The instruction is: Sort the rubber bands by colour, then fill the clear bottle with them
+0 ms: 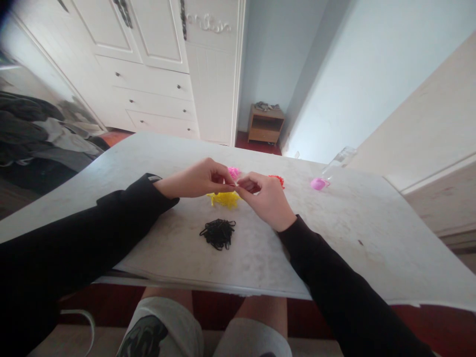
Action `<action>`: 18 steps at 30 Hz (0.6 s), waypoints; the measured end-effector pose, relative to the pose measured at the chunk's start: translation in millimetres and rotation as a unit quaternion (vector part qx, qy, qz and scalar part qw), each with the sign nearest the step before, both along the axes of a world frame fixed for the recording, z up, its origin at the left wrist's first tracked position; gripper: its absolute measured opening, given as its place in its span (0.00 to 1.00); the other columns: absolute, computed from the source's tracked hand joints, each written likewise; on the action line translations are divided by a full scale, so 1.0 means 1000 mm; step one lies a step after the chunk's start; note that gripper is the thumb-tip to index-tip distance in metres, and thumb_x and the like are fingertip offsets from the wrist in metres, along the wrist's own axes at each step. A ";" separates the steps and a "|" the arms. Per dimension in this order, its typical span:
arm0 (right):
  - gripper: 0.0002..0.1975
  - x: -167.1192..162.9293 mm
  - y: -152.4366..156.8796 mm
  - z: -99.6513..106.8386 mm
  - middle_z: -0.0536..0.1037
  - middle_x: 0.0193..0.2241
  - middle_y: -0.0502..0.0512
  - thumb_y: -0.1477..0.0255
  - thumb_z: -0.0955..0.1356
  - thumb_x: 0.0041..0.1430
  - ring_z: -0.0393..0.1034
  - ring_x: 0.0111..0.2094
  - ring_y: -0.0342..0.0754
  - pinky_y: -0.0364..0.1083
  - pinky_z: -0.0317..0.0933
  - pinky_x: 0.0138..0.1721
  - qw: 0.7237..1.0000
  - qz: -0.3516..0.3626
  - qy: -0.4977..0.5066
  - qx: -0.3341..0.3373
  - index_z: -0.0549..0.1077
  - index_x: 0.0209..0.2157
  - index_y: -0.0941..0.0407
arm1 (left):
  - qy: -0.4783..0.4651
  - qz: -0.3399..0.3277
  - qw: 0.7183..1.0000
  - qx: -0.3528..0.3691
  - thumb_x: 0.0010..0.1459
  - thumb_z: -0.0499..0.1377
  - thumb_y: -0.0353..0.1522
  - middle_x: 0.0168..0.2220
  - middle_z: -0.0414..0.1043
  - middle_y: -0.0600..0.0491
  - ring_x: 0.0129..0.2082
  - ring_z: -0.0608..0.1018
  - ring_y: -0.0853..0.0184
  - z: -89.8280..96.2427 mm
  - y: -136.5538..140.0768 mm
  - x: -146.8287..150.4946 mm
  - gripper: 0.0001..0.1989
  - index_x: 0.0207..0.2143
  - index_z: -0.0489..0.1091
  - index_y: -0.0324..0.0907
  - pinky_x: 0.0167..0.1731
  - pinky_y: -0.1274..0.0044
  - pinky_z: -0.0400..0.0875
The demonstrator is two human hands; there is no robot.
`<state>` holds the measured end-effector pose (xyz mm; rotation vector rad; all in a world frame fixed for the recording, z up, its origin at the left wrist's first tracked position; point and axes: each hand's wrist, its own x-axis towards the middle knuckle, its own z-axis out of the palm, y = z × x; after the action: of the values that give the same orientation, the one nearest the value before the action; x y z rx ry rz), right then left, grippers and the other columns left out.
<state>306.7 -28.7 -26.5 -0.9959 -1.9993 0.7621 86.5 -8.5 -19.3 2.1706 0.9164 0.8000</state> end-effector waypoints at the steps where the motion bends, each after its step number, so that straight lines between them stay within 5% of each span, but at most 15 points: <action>1: 0.07 0.000 0.000 0.000 0.84 0.30 0.53 0.67 0.74 0.59 0.78 0.31 0.46 0.47 0.71 0.36 1.000 0.005 0.010 -0.005 0.80 0.36 0.56 | -0.006 -0.004 1.000 0.001 0.58 0.67 0.36 0.19 0.69 0.56 0.19 0.65 0.76 0.000 -0.001 0.000 0.10 0.31 0.81 0.37 0.20 0.81 0.55; 18: 0.02 0.003 0.001 0.000 0.82 0.26 0.51 0.75 0.72 0.54 0.76 0.29 0.46 0.47 0.70 0.34 0.998 -0.038 0.041 0.036 0.79 0.30 0.56 | -0.035 -0.013 0.999 0.011 0.52 0.71 0.33 0.19 0.70 0.57 0.20 0.67 0.76 -0.003 -0.001 0.003 0.07 0.27 0.80 0.37 0.21 0.81 0.58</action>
<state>309.6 -28.0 -26.0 -0.9774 -1.8944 0.6746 89.0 -9.1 -22.3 2.1540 0.8454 0.8716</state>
